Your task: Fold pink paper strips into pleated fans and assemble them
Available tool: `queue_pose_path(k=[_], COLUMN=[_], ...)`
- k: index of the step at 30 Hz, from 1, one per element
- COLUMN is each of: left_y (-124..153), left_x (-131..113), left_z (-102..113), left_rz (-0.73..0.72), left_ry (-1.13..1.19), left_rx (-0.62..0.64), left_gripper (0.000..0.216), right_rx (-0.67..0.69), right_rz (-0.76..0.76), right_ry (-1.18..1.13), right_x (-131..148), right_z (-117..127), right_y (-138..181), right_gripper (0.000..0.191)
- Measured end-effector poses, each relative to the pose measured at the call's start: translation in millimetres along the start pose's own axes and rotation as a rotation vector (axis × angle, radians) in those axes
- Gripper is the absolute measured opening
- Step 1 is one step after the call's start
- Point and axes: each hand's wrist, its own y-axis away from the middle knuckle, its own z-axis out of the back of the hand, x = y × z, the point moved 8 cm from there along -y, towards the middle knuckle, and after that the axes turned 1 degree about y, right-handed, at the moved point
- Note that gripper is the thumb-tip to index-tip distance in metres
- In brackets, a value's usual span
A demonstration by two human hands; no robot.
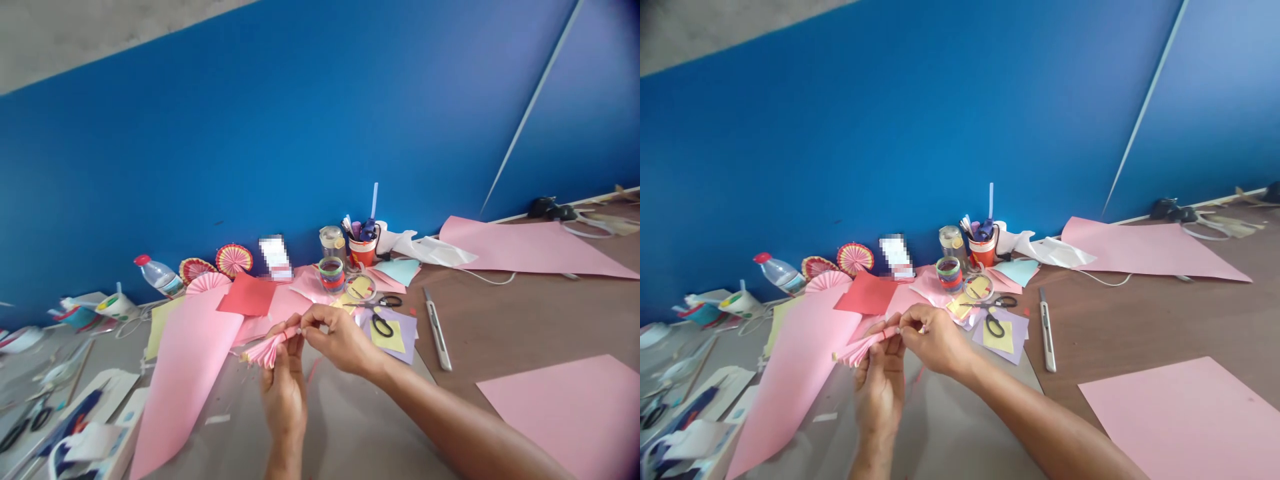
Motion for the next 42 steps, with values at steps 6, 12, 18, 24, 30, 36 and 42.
queue_pose_path(k=[6,12,18,24,30,36,42], left_y=[1,7,8,7,14,11,5], left_x=[-8,-8,-9,-12,-16,-12,-10], left_z=[0,7,7,10,9,7,5], left_rz=[-0.115,-0.191,-0.206,-0.204,-0.254,-0.216,-0.134], left_ry=[-0.063,-0.224,-0.246,-0.281,-0.458,-0.317,-0.103], left_rx=[0.009,-0.012,-0.027,-0.051,-0.037,-0.032,-0.045], left_gripper=[0.032,0.032,0.032,0.029,0.033,0.034,0.034], right_rx=[0.005,-0.031,-0.055,0.006,-0.131,-0.065,0.023], right_rz=[-0.007,-0.029,-0.018,0.017,0.053,-0.065,-0.162], right_ry=[-0.152,-0.3,-0.357,-0.263,0.002,-0.182,-0.419], right_x=[-4,-16,-15,-3,1,-13,-17], right_z=[-9,-16,-18,-19,-14,-16,-21], right_y=[2,4,9,14,19,11,8], right_gripper=[0.008,0.007,0.01,0.005,0.008,0.009,0.015])
